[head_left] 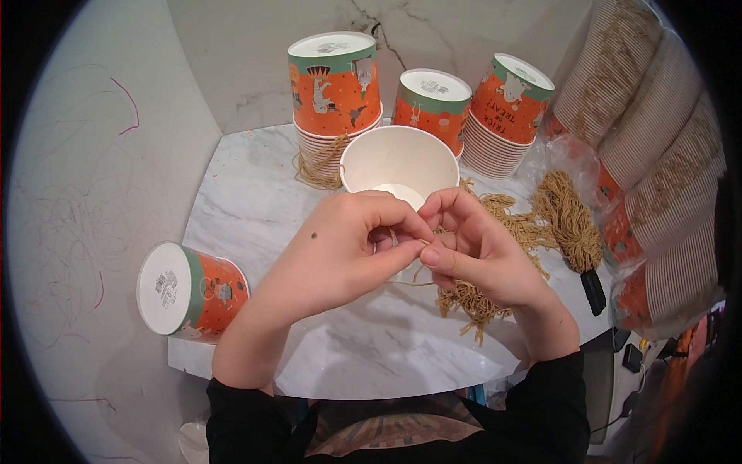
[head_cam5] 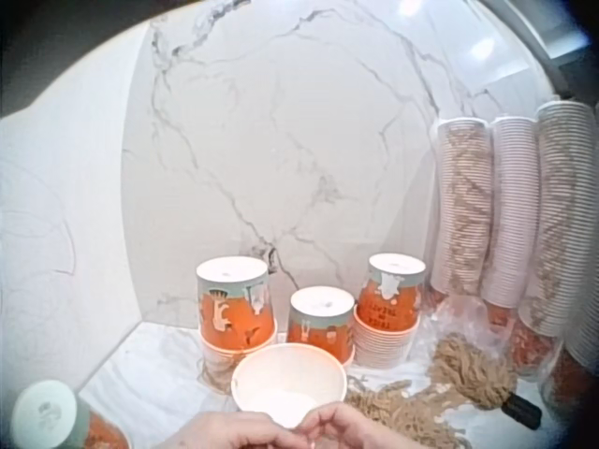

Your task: Attach string handles to paper buckets by threading them through pre-punched holes.

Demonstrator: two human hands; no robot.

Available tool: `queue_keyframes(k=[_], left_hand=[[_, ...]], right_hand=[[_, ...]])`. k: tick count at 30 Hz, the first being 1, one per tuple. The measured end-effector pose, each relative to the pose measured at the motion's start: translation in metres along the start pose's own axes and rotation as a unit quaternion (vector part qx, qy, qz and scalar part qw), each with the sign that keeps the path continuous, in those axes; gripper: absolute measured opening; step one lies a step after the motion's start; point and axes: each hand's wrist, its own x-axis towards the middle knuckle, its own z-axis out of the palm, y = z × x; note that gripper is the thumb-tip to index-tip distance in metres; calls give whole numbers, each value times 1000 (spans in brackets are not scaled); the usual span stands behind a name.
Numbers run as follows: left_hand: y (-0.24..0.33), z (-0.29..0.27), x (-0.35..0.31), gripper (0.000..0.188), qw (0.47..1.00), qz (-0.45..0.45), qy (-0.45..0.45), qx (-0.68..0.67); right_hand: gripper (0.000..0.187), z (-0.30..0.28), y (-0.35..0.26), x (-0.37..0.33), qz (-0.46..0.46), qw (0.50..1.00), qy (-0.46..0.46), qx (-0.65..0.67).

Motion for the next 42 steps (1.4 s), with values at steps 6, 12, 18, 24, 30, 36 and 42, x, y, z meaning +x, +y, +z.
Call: queue_keyframes(k=[6,12,18,24,30,36,42], left_hand=[[4,-7,-2,10,998,27,35,52],[7,-9,-5,6,996,10,32,85],[9,-12,-6,6,996,28,34,76],[8,-15,-7,8,998,34,4,46],[5,-15,-2,13,999,28,-23,19],[-31,13,14,34,967,169,84,168],[-40,34,16,43,942,147,69,293]], right_hand=[[28,4,0,-6,-66,986,68,-136],[10,9,-2,-10,-124,923,108,-349],[7,13,-6,-11,-176,904,128,-367],[7,12,-7,-11,-202,882,118,-410],[13,12,-6,-12,-217,878,121,-410],[6,-8,4,6,-211,904,211,-304],[9,-75,14,31,-156,923,323,-137]])
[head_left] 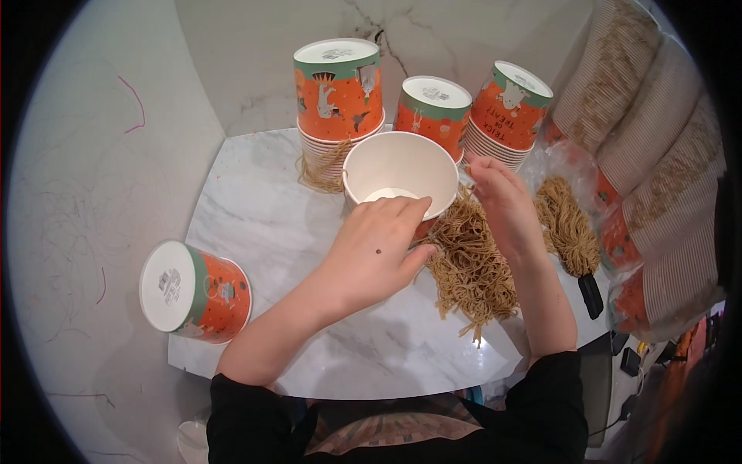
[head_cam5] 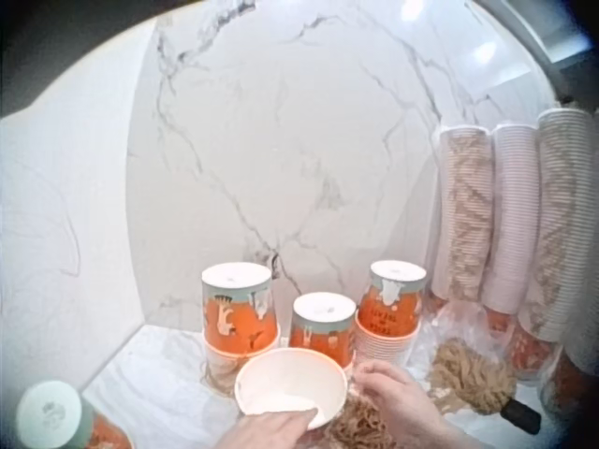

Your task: Attach string handles to paper buckets by threading them through pre-punched holes.

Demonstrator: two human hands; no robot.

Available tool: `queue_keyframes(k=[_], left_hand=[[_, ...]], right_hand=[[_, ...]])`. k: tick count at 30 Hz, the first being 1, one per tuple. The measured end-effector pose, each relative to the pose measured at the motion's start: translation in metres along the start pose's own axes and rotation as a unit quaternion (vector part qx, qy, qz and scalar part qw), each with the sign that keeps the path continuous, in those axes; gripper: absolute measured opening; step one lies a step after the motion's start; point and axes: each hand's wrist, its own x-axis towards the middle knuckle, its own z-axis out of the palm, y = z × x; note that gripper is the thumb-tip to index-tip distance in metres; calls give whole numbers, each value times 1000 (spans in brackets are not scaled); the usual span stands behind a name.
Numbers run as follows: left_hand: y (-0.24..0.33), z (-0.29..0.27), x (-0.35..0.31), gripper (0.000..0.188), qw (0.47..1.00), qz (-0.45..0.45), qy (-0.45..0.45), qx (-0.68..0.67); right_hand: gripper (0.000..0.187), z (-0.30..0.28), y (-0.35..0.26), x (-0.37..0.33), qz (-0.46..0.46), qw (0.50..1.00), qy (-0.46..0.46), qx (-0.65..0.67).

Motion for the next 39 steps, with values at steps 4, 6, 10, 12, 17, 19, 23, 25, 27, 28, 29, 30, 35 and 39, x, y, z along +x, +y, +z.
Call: queue_keyframes(k=[4,6,10,12,17,19,23,25,27,28,29,30,35,39], left_hand=[[0,-6,4,38,994,-27,-97,-40],[-5,0,2,41,991,-34,-102,-74],[-11,19,1,53,947,-143,-81,-276],[-12,27,6,65,867,-194,-23,-458],[8,18,11,58,774,-210,68,-594],[12,18,9,55,759,-200,92,-613],[15,30,8,60,764,-137,144,-613],[14,33,6,61,764,-113,146,-618],[14,32,6,63,751,-115,142,-635],[14,32,6,63,750,-115,140,-636],[15,33,6,63,734,-117,145,-653],[15,34,5,63,718,-119,151,-669],[19,35,3,63,741,-95,161,-645],[21,36,2,65,778,-50,167,-604]], right_hand=[[13,-5,4,3,164,977,-75,117],[15,1,-1,-2,160,976,-91,113],[16,17,-19,-18,107,976,-158,105],[15,20,-26,-29,90,974,-188,90],[10,22,-41,-42,36,977,-201,67],[8,22,-44,-44,37,974,-212,68],[4,24,-44,-45,-66,979,-194,17],[4,23,-46,-44,-97,977,-189,-22],[4,22,-48,-45,-126,971,-190,-74],[4,22,-49,-45,-125,971,-189,-75],[4,22,-49,-45,-148,968,-182,-90],[4,23,-49,-46,-170,964,-177,-105],[5,27,-53,-48,-264,938,-112,-192],[13,23,-54,-46,-393,860,-95,-311]])
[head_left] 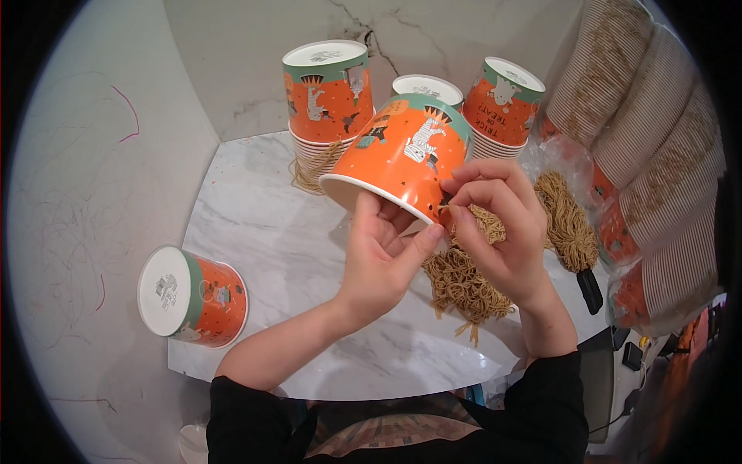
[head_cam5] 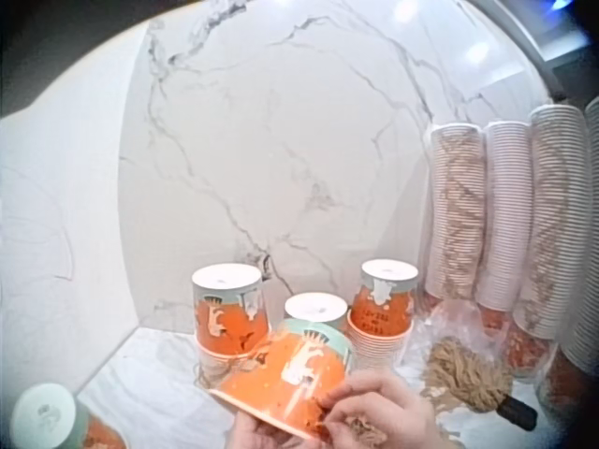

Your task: Attach string handles to paper buckets by threading them through pre-punched holes.

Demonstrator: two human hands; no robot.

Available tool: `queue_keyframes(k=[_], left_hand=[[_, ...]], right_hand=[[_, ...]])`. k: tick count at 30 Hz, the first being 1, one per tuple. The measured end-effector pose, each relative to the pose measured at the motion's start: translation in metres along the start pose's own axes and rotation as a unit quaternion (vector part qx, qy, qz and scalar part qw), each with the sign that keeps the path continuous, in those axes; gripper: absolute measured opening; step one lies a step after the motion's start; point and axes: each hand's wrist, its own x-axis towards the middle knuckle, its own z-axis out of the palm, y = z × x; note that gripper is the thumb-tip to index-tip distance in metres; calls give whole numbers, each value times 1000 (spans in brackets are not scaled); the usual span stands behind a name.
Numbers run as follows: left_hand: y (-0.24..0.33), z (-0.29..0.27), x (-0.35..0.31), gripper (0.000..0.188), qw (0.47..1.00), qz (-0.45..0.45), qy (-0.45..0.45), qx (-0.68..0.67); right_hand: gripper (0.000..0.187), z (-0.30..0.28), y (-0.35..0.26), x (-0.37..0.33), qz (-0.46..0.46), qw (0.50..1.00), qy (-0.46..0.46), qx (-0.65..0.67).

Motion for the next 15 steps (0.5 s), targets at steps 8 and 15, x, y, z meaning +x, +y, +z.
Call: queue_keyframes(k=[8,15], left_hand=[[-1,1,-2,65,999,35,-17,21],[-1,1,-3,63,999,42,-23,25]], right_hand=[[17,-1,-7,2,-67,995,2,-74],[20,-1,-7,4,-101,989,4,-109]])
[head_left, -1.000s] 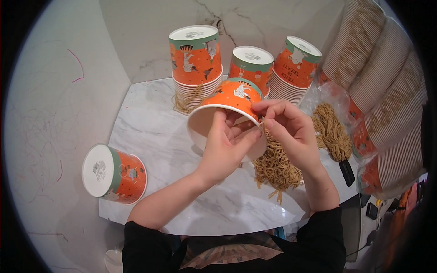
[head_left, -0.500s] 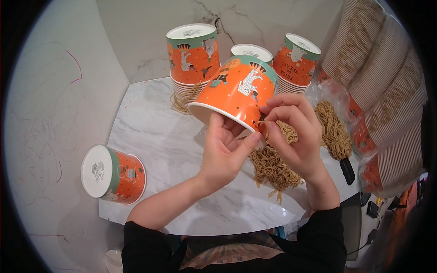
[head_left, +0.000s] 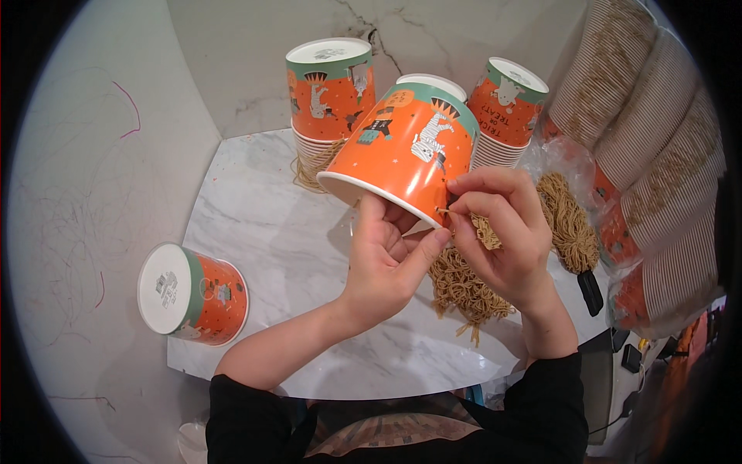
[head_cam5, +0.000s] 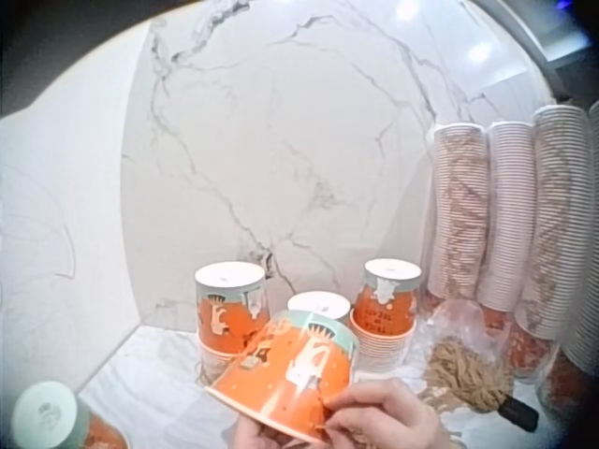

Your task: Attach string handles to paper buckets by threading them through pre-punched holes.

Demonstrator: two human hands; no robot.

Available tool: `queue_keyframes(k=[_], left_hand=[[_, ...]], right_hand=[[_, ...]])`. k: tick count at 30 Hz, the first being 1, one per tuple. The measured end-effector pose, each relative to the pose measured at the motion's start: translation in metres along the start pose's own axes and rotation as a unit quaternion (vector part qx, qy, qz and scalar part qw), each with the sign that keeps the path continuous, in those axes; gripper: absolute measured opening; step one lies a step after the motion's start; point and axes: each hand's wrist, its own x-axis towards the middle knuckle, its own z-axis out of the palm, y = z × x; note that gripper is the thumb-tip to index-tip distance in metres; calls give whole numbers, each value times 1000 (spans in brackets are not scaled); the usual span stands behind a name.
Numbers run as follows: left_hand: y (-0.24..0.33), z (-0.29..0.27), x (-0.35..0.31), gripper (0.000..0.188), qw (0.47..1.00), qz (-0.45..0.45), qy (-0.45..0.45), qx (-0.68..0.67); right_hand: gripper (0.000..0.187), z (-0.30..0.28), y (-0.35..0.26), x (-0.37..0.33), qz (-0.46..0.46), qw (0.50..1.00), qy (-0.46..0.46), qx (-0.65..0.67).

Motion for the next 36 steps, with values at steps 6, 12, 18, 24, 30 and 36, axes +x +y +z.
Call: queue_keyframes(k=[6,12,18,24,30,36], left_hand=[[1,1,0,62,1000,-5,2,-5],[1,0,-1,49,999,-11,20,-42],[-4,-4,0,29,999,-16,38,-25],[-9,-7,-1,20,999,-23,28,-31],[-10,-8,3,14,997,-59,55,-15],[-12,-15,7,8,996,-75,42,25]], right_hand=[[20,1,0,-2,3,1000,-1,4],[19,1,0,-1,13,1000,-9,16],[19,0,-1,-1,26,999,-22,23],[18,0,0,-3,35,999,-30,17],[16,4,3,-6,70,994,-62,48],[12,2,8,-8,162,977,-118,71]])
